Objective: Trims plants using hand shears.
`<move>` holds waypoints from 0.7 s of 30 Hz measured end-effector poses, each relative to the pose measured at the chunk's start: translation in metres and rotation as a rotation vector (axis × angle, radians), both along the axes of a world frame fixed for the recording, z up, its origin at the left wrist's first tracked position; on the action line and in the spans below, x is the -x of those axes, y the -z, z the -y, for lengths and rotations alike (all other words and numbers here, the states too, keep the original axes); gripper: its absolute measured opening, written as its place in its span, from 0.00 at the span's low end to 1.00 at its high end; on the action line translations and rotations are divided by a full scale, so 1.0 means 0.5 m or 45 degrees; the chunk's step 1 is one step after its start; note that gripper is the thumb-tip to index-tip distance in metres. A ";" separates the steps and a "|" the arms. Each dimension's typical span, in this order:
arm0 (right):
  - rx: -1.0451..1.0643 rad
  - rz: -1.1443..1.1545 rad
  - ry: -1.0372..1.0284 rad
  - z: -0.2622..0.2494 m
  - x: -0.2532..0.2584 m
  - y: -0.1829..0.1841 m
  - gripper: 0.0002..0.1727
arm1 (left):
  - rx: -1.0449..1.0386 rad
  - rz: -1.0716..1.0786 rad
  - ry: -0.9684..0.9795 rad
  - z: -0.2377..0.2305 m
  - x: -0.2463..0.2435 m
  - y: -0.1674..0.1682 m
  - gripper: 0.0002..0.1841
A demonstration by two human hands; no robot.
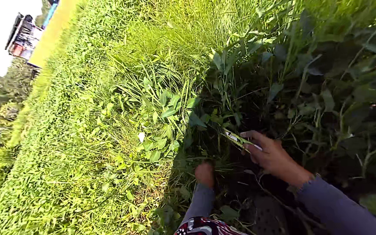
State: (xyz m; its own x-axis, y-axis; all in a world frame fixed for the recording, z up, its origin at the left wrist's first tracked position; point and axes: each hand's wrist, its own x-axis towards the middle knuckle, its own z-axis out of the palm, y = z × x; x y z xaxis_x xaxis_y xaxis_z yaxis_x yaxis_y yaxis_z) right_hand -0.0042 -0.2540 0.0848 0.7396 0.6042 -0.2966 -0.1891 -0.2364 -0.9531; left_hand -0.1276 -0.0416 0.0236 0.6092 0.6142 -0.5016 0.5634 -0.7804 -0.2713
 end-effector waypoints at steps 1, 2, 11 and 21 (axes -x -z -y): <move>-0.001 0.015 -0.002 -0.002 0.000 -0.002 0.19 | -0.004 -0.006 0.016 -0.005 0.002 0.001 0.19; -0.014 0.025 0.003 -0.004 0.002 -0.003 0.19 | -0.002 -0.016 0.018 -0.010 0.004 0.000 0.19; 0.027 0.003 0.010 0.017 -0.011 -0.013 0.18 | 0.337 0.920 -0.683 -0.145 0.030 -0.105 0.22; 0.036 0.006 0.024 0.003 -0.010 -0.007 0.19 | 0.079 0.191 -0.172 -0.100 -0.114 -0.085 0.21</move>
